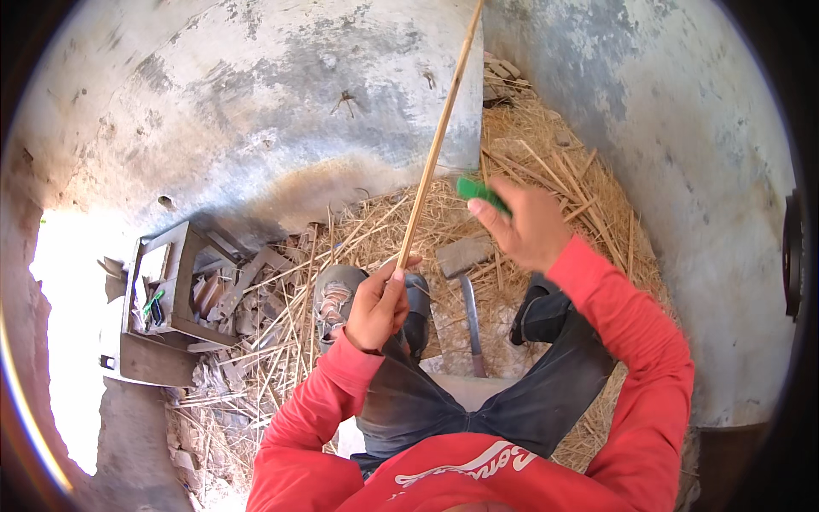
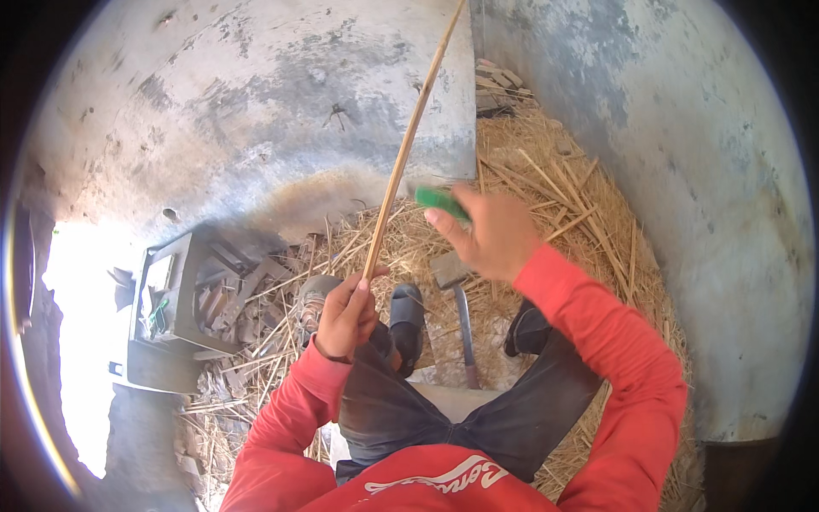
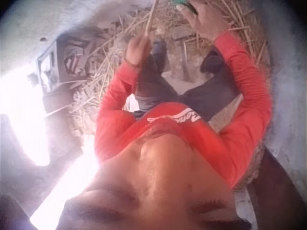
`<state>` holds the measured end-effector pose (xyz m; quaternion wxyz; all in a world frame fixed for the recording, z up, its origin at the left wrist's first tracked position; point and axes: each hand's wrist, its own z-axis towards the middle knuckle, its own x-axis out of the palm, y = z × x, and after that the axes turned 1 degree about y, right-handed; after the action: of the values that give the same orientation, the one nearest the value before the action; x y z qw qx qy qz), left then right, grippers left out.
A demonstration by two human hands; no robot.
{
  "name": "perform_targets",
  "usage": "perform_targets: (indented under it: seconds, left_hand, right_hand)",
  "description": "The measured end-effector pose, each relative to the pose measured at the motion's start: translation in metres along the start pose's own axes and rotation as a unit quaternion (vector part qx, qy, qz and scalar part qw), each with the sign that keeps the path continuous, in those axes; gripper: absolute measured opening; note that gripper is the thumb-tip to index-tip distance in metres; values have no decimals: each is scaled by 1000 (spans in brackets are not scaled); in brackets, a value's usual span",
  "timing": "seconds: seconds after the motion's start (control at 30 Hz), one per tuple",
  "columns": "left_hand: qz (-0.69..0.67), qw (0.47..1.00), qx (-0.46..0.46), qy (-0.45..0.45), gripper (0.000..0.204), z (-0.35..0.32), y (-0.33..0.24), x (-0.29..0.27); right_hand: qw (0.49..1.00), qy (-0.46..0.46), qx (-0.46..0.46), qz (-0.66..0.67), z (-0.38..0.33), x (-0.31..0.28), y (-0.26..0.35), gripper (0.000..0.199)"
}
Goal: The person uses a blade and then a smaller green-handled tool to shave and smooth the surface of a long, thin wooden stick while sitting on a floor covered in straw.
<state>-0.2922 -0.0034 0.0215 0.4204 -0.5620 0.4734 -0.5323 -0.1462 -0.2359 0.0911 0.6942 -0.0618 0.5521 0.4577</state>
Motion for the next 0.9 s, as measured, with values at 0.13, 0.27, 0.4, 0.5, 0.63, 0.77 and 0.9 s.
perform_targets:
  seconds: [0.13,0.27,0.4,0.5,0.63,0.77,0.9]
  left_hand:
    - [36,999,8,-20,34,14,-7,17]
    - [133,990,28,-31,30,23,2,30]
    - [194,978,49,-60,32,28,11,24]
    - [213,973,62,-66,34,29,4,26]
    - [252,962,76,-73,34,29,2,18]
    - [295,952,56,-50,33,2,-3,12]
    - [283,956,46,55,32,-70,10,1]
  right_hand:
    - [994,88,36,48,-30,28,29,61]
    - [998,63,2,-13,-33,51,22,61]
    - [997,46,-29,-59,-23,69,2,62]
    - [995,-2,-44,-93,-16,79,-11,62]
    - [992,-4,-61,-114,-7,78,-15,63]
    - [988,17,132,-75,37,42,-46,74]
    - [892,-164,412,-85,34,-41,-218,76]
